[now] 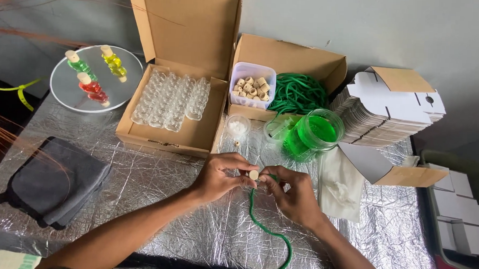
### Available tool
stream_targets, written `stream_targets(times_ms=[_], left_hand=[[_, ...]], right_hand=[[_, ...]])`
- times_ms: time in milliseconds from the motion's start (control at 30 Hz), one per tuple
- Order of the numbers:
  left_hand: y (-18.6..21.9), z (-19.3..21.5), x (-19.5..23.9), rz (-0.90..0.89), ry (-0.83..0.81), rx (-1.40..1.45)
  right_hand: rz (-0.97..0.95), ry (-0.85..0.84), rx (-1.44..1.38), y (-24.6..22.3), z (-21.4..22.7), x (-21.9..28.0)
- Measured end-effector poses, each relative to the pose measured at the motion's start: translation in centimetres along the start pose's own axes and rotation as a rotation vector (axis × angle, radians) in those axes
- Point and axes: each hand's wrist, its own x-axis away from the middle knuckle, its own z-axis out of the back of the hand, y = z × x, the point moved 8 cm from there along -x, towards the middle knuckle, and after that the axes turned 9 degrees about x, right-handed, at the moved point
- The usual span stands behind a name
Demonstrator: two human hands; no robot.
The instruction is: Assembling small fragrance components by inserting decorative moss into vials and threading a green cord through wooden beads.
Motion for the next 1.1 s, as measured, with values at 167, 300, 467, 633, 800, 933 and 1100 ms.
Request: stream_targets(times_ms=[167,300,467,633,800,933,1100], left_hand=[[0.6,0.0,-0.4,-0.026,-0.002,0.006],[1.0,-0.1,-0.4,-0.049,0.009,-0.026],[1.0,-0.3,-0.3,-0.039,-0.002,-0.059],[1.2,-0.6,-0.2,-0.044,-0.009,-0.082],[0.5,-0.8,0.0,-0.041,-0.028,-0.107],[0.4,-0.7,0.1,-0.035,-0.026,-0.111],[0.4,-0.8,0.1,-0.043,-0.022,-0.119]], right_hand=[[0.011,0.001,0.021,0.1,0.1,-0.3],[0.048,0.018,0.033,-0.3,0.1,-0.3],[0.055,0.016,0.027,-1.1,0.3,-0.4],[0.070,-0.008,0.066,-0.3,0.0,0.2],[0.082,-0.022,0.097,0.8,-0.1,0.8],[0.103,0.003,0.108,1.1,-0.2,0.7],[0.063,-0.031,0.120,1.1,-0.5,1.2]])
